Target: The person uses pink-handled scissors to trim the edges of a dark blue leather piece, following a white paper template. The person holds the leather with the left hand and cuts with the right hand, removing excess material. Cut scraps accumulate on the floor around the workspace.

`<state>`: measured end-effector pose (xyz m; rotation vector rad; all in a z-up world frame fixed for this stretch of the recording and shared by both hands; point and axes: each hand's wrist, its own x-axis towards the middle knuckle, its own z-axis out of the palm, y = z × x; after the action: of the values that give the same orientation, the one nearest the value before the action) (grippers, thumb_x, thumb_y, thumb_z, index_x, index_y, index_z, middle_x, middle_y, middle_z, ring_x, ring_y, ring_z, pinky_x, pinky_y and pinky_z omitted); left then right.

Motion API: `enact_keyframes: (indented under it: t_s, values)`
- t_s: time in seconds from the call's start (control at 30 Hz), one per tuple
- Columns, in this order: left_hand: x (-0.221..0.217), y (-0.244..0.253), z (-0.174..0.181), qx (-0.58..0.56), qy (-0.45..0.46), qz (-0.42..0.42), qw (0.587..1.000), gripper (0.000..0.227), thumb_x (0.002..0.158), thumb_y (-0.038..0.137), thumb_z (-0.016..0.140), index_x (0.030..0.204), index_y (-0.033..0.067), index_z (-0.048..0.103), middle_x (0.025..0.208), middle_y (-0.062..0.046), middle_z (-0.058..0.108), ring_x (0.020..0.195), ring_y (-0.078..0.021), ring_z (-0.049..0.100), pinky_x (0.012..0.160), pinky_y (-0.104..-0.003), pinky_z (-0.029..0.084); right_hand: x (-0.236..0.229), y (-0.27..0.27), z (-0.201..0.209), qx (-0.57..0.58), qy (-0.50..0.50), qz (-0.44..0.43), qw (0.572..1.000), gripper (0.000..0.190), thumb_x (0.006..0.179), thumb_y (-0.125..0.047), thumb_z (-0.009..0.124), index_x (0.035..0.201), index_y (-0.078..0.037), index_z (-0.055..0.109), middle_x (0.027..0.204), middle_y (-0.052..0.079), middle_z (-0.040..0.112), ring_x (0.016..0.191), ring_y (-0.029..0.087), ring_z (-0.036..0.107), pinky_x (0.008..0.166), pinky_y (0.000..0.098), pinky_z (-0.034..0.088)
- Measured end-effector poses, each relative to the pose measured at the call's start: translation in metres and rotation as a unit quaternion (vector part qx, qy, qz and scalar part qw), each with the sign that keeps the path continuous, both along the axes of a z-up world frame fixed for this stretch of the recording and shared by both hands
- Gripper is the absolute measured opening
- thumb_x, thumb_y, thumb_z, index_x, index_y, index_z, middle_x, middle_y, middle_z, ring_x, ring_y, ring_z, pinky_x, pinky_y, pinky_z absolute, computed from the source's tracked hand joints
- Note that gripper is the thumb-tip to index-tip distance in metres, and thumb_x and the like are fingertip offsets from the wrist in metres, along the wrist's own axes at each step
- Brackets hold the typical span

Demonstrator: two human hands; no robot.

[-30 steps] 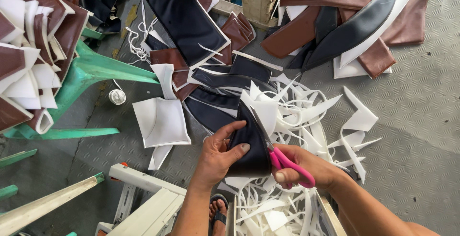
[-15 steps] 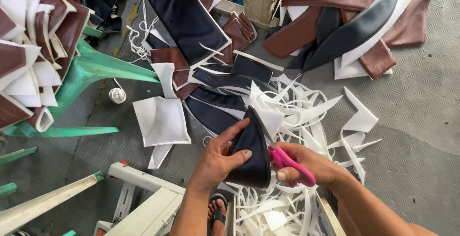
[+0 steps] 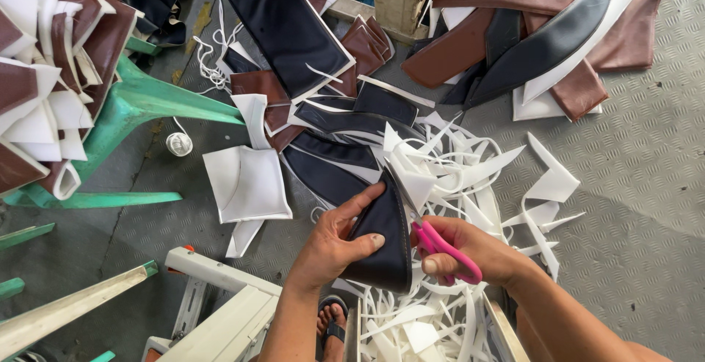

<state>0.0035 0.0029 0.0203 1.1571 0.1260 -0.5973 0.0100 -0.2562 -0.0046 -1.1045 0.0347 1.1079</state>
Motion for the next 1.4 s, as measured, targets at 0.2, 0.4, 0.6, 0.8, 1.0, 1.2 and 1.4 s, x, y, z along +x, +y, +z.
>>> enact_keyframes:
  t_s: [0.2, 0.4, 0.6, 0.8, 1.0, 1.2, 1.4]
  values:
    - [0.0, 0.001, 0.002, -0.018, 0.024, -0.014, 0.999, 0.077, 0.077, -0.002, 0.068, 0.152, -0.0022, 0.049, 0.129, -0.013, 0.069, 0.113, -0.0154, 0.066, 0.105, -0.028, 0.05, 0.0, -0.001, 0.003, -0.032, -0.002, 0.007, 0.999, 0.054, 0.073, -0.04, 0.089, 0.102, -0.002, 0.063, 0.059, 0.0, 0.057, 0.047, 0.012, 0.056, 0.044, 0.0261, 0.045]
    - [0.0, 0.005, 0.002, -0.015, 0.025, -0.033, 0.999, 0.078, 0.076, -0.003, 0.069, 0.151, 0.0008, 0.046, 0.13, -0.01, 0.068, 0.115, -0.0129, 0.065, 0.103, -0.026, 0.049, -0.008, -0.007, 0.003, -0.128, -0.007, 0.041, 0.991, 0.044, 0.076, -0.031, 0.085, 0.099, -0.001, 0.063, 0.06, 0.0, 0.057, 0.046, 0.012, 0.056, 0.042, 0.0269, 0.044]
    - [-0.007, -0.038, -0.011, -0.107, 0.151, -0.004, 0.983, 0.054, 0.086, 0.005, 0.071, 0.137, -0.0073, 0.055, 0.115, -0.013, 0.071, 0.101, -0.0194, 0.07, 0.092, -0.033, 0.056, 0.003, -0.048, 0.015, -0.223, -0.029, -0.346, 0.911, 0.029, 0.088, -0.025, 0.072, 0.104, -0.003, 0.061, 0.065, 0.01, 0.059, 0.052, 0.018, 0.06, 0.044, 0.0289, 0.046]
    - [0.021, -0.252, -0.042, -0.3, 0.149, 0.046, 0.941, 0.028, 0.099, 0.007, 0.06, 0.126, 0.0008, 0.057, 0.113, -0.01, 0.069, 0.103, -0.0209, 0.069, 0.094, -0.036, 0.058, -0.014, -0.118, 0.058, -0.123, -0.315, -0.603, 0.723, 0.032, 0.106, -0.013, 0.071, 0.126, 0.001, 0.049, 0.086, 0.011, 0.064, 0.072, 0.022, 0.067, 0.068, 0.0345, 0.058]
    - [0.202, -0.359, -0.12, -0.259, 0.095, 0.196, 0.941, 0.042, 0.114, 0.02, 0.073, 0.121, -0.0113, 0.045, 0.103, -0.022, 0.05, 0.078, -0.0337, 0.051, 0.071, -0.048, 0.041, -0.066, -0.162, 0.069, -0.201, -0.418, -0.6, 0.652, 0.034, 0.117, -0.012, 0.072, 0.131, 0.003, 0.044, 0.092, 0.015, 0.062, 0.08, 0.026, 0.07, 0.083, 0.0382, 0.063]
    - [0.183, -0.186, -0.281, 0.386, -0.181, 0.239, 0.872, 0.063, 0.083, 0.03, 0.079, 0.136, 0.0001, 0.062, 0.136, -0.022, 0.069, 0.131, -0.0323, 0.065, 0.112, -0.041, 0.051, -0.094, -0.198, 0.043, -0.264, -0.27, -0.541, 0.752, 0.035, 0.113, -0.014, 0.066, 0.131, 0.005, 0.043, 0.091, 0.018, 0.065, 0.083, 0.026, 0.07, 0.086, 0.0428, 0.06]
    - [0.002, -0.078, -0.4, 0.539, 0.014, 0.006, 0.842, 0.101, 0.069, 0.037, 0.09, 0.151, 0.0104, 0.038, 0.14, -0.029, 0.048, 0.13, -0.0453, 0.047, 0.107, -0.051, 0.043, -0.098, -0.214, 0.011, -0.292, -0.207, -0.494, 0.792, 0.037, 0.11, -0.016, 0.067, 0.132, 0.004, 0.045, 0.092, 0.017, 0.065, 0.083, 0.026, 0.07, 0.085, 0.0431, 0.06]
